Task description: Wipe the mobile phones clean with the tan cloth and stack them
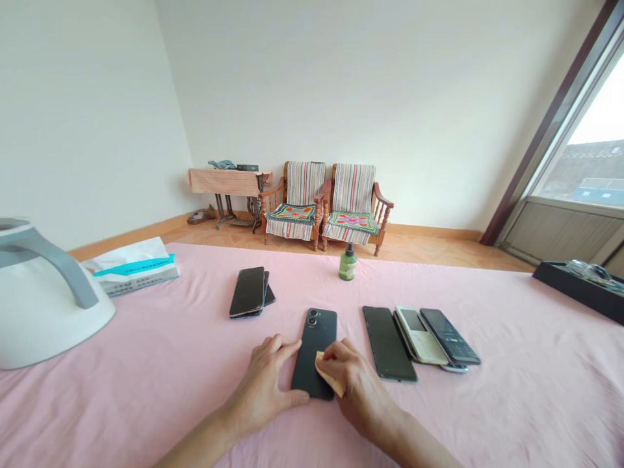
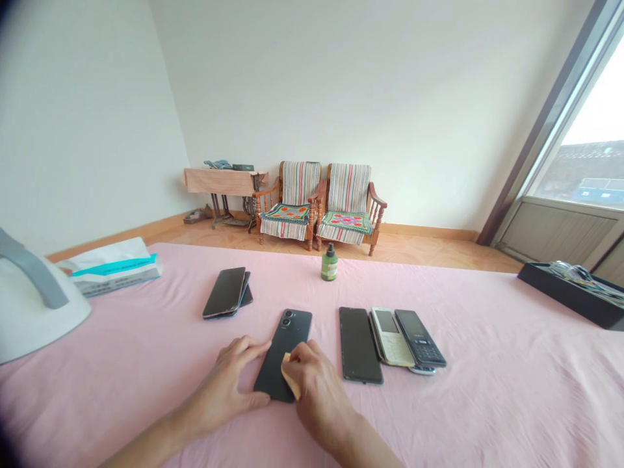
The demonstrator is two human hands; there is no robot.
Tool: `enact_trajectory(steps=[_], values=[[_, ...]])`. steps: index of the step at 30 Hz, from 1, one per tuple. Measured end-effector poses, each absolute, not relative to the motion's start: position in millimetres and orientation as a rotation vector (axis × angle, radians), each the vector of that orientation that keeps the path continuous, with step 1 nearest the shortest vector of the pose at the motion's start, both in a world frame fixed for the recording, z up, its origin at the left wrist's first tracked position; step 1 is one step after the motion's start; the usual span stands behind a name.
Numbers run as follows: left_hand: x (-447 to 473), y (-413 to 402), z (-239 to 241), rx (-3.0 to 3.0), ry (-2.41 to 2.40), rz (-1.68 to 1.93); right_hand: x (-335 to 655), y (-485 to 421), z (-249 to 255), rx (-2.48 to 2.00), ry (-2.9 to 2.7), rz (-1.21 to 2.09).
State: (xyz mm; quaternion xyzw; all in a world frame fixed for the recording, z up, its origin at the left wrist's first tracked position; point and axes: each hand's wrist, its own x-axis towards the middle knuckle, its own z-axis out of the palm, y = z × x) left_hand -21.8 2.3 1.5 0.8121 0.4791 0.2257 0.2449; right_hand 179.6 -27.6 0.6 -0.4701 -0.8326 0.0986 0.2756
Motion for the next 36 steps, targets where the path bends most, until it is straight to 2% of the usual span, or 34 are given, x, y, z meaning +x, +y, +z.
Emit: enact_trajectory(steps=[5,13,20,30,36], values=[[-18.4,1.6,4.4,2.227,1.330,0.585,176.7,-42.7,-2.9,-1.201,-2.245,0.322],[16.3,-16.2,13.2,2.323,1.535,0.452,194.2,-1.0,-1.5,-1.334,-2.131,0.242],[28.3,-18.2,1.3,2.325,1.575,0.554,200.0,-15.9,-4.2,-1.311,-2.106,0.278],[37.3,-19.5,23.3,2.477,1.586,0.548,211.7,-6.1,-16.6,-1.264,-1.760,0.290],[18.3,-22.2,35.6,2.408,1.402,0.649,211.0,-5.9,-13.8,-1.217,-1.610,0.281]])
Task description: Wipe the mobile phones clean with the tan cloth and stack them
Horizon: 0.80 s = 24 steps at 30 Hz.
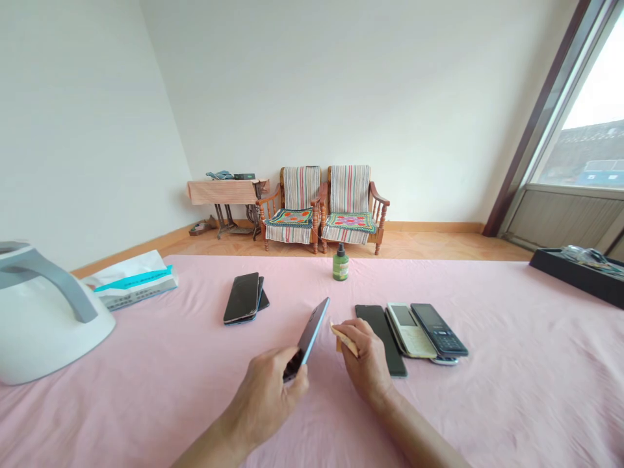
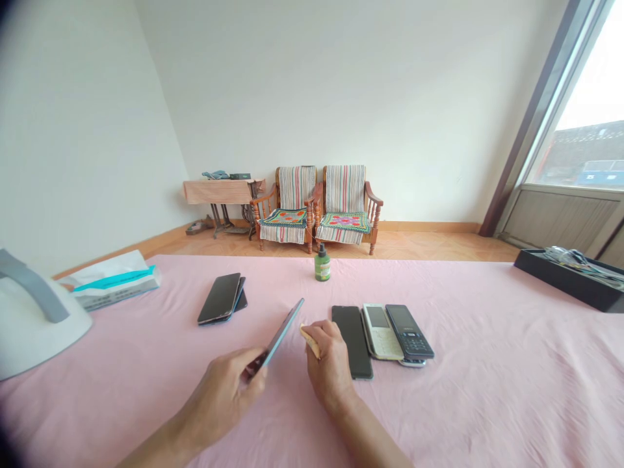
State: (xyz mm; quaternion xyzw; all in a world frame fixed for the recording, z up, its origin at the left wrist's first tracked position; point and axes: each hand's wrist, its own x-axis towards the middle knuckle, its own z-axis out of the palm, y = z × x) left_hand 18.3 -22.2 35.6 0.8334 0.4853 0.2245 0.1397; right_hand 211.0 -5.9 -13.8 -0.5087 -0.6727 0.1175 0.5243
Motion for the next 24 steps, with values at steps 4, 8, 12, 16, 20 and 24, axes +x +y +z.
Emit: enact_trajectory(steps=[4,8,12,16,20,24], values=[[4.9,-18.4,26.4,2.443,1.380,0.804,205.4,-3.0,-10.1,-1.188,-1.565,0.288],[-4.4,-11.3,7.1,2.476,1.371,1.017,198.7,2.4,-2.5,-1.181,-1.559,0.306],[-8.9,-7.6,-2.5,2.483,1.318,1.068,192.8,20.6,6.5,-1.179,-1.593,0.281],[-9.6,-7.0,-3.3,2.484,1.261,1.077,188.1,52.0,13.0,-1.175,-1.637,0.272],[-9.7,-6.2,-3.0,2.504,1.264,1.092,180.9,67.5,15.1,-1.174,-1.684,0.276],[-10.8,-4.9,-3.8,2.473,1.297,1.066,168.5,46.3,17.1,-1.119,-1.788,0.302]])
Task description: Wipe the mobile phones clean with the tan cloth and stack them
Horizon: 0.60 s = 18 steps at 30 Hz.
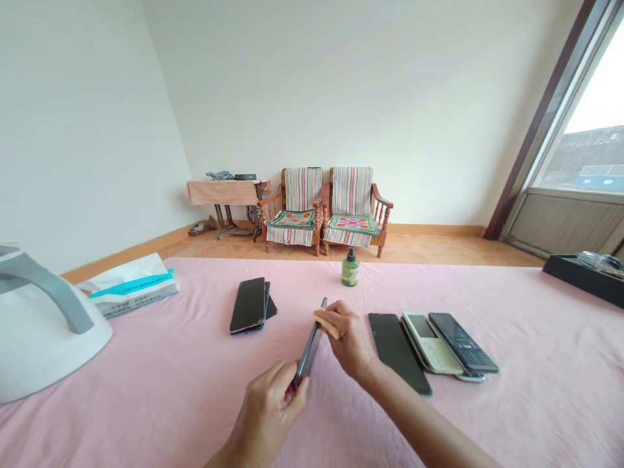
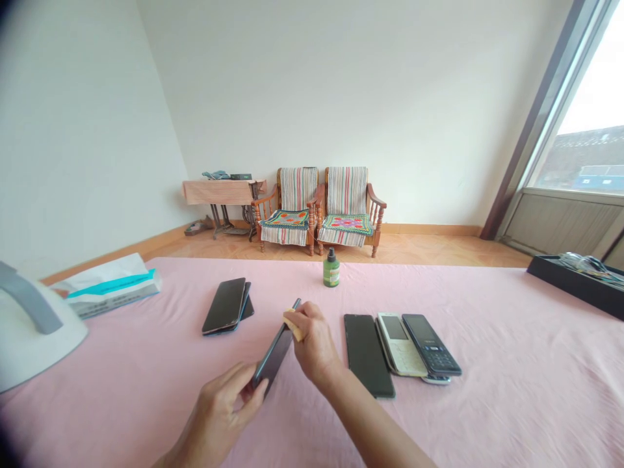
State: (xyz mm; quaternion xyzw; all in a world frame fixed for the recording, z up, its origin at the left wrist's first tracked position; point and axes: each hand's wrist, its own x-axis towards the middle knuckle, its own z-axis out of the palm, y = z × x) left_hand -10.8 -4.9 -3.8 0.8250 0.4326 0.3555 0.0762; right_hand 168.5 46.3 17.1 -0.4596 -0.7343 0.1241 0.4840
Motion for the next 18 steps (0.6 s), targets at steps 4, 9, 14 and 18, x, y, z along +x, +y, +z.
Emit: enact_trajectory(steps=[4,9,14,18], values=[[-11.7,-4.8,-4.8,2.436,1.311,1.062,155.3,13.2,16.1,-1.063,-1.851,0.327],[-11.7,-4.9,-1.9,2.333,1.338,1.091,141.4,-8.2,8.3,-1.020,-1.830,0.409],[-12.7,-5.3,2.9,2.166,1.347,1.052,133.1,-16.4,9.9,-0.995,-1.794,0.528],[-15.3,-1.6,3.7,2.014,1.363,1.009,140.9,-27.6,13.8,-1.013,-1.737,0.601]])
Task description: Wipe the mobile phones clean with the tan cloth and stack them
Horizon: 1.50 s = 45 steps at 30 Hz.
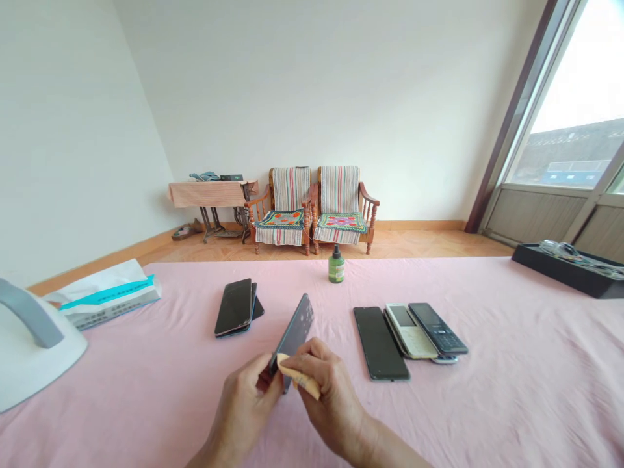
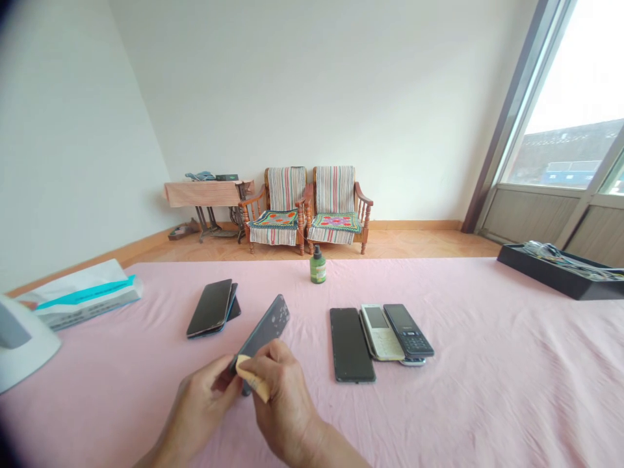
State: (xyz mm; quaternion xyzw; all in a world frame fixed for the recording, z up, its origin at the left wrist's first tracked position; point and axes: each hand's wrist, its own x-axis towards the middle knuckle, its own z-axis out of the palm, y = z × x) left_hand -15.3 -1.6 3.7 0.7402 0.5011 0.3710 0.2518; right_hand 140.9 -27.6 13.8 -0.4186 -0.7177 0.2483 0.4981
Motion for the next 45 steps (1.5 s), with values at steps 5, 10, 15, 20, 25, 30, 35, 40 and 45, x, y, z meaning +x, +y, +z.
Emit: enact_trajectory(steps=[5,10,15,20,25,30,35,40,45], values=[[-20.6,11.1,3.2,1.720,1.399,1.049,171.1,-48.2,5.6,-1.113,-1.721,0.636],[-21.8,17.1,5.4,1.373,1.284,1.025,205.9,-64.3,-8.9,-1.141,-1.745,0.577],[-18.1,14.9,8.5,1.250,1.214,1.008,225.1,-74.4,-23.4,-1.166,-1.634,0.477],[1.8,8.3,9.5,1.160,1.102,0.938,235.1,-78.6,-26.3,-1.190,-1.518,0.388],[42.7,5.4,3.1,1.081,1.007,0.864,247.3,-78.7,-24.6,-1.235,-1.403,0.353],[76.5,10.7,-0.7,1.022,0.932,0.860,252.9,-79.0,-22.7,-1.239,-1.344,0.296],[100.4,7.2,-3.8,1.020,0.891,0.844,249.7,-78.8,-15.4,-1.192,-1.329,0.191],[118.1,1.6,-6.2,1.048,0.861,0.771,247.4,-80.1,-4.5,-1.172,-1.323,0.098],[122.6,3.2,-1.4,1.150,0.831,0.653,247.8,-81.2,-1.2,-1.190,-1.334,0.098]])
